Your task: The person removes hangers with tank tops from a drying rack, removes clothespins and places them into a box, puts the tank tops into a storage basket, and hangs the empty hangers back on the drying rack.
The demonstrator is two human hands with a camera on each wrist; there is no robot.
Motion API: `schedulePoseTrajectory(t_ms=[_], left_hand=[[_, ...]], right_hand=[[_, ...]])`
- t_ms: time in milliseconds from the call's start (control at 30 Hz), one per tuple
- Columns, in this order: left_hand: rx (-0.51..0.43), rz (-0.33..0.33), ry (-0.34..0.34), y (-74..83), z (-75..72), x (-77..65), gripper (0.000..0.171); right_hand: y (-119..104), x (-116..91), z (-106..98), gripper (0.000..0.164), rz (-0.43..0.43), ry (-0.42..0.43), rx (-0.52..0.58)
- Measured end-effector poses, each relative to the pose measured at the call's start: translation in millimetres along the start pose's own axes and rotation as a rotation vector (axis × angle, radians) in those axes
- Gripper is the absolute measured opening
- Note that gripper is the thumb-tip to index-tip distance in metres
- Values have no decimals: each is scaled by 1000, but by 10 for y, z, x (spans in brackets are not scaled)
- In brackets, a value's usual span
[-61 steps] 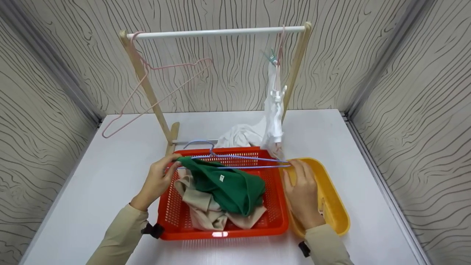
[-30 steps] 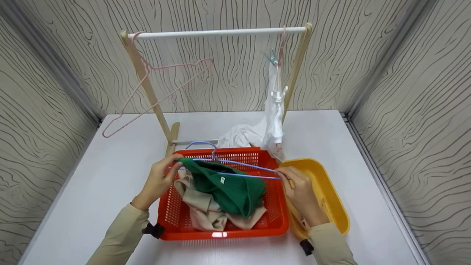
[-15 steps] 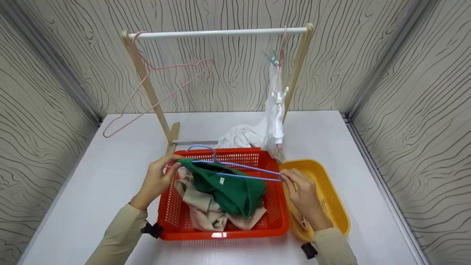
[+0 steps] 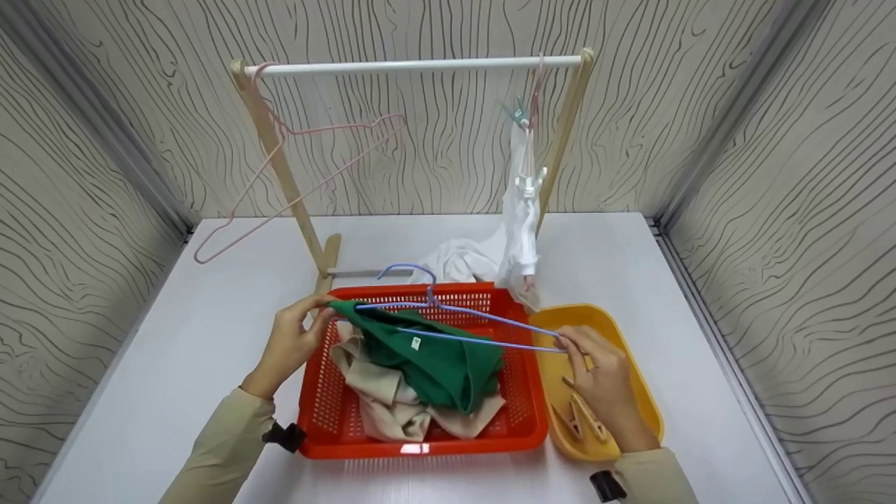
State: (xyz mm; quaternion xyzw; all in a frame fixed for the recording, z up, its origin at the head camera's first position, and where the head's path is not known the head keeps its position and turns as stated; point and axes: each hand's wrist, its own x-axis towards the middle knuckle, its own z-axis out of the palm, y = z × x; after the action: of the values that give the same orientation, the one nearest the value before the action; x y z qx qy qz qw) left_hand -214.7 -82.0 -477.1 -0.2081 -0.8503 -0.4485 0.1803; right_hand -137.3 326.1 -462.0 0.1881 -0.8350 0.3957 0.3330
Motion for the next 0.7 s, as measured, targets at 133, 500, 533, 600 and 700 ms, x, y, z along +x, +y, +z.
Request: schedulePoseTrajectory(t_ms=[133, 500, 533, 600, 700], left_hand=[[11, -26, -14, -13, -20, 2, 15], [36, -101, -21, -104, -48, 1, 12], [38, -102, -19, -115, -45, 0, 11], [40, -103, -18, -136, -41, -1, 11], [44, -106, -17, -157, -37, -3, 11]], right_hand=[[2, 8, -88, 30, -26, 19, 10], [79, -60, -295, 20, -60, 74, 99], [81, -61, -311, 19, -59, 77, 112], [85, -61, -340, 19, -55, 81, 141], [89, -66, -376, 20, -37, 80, 162]])
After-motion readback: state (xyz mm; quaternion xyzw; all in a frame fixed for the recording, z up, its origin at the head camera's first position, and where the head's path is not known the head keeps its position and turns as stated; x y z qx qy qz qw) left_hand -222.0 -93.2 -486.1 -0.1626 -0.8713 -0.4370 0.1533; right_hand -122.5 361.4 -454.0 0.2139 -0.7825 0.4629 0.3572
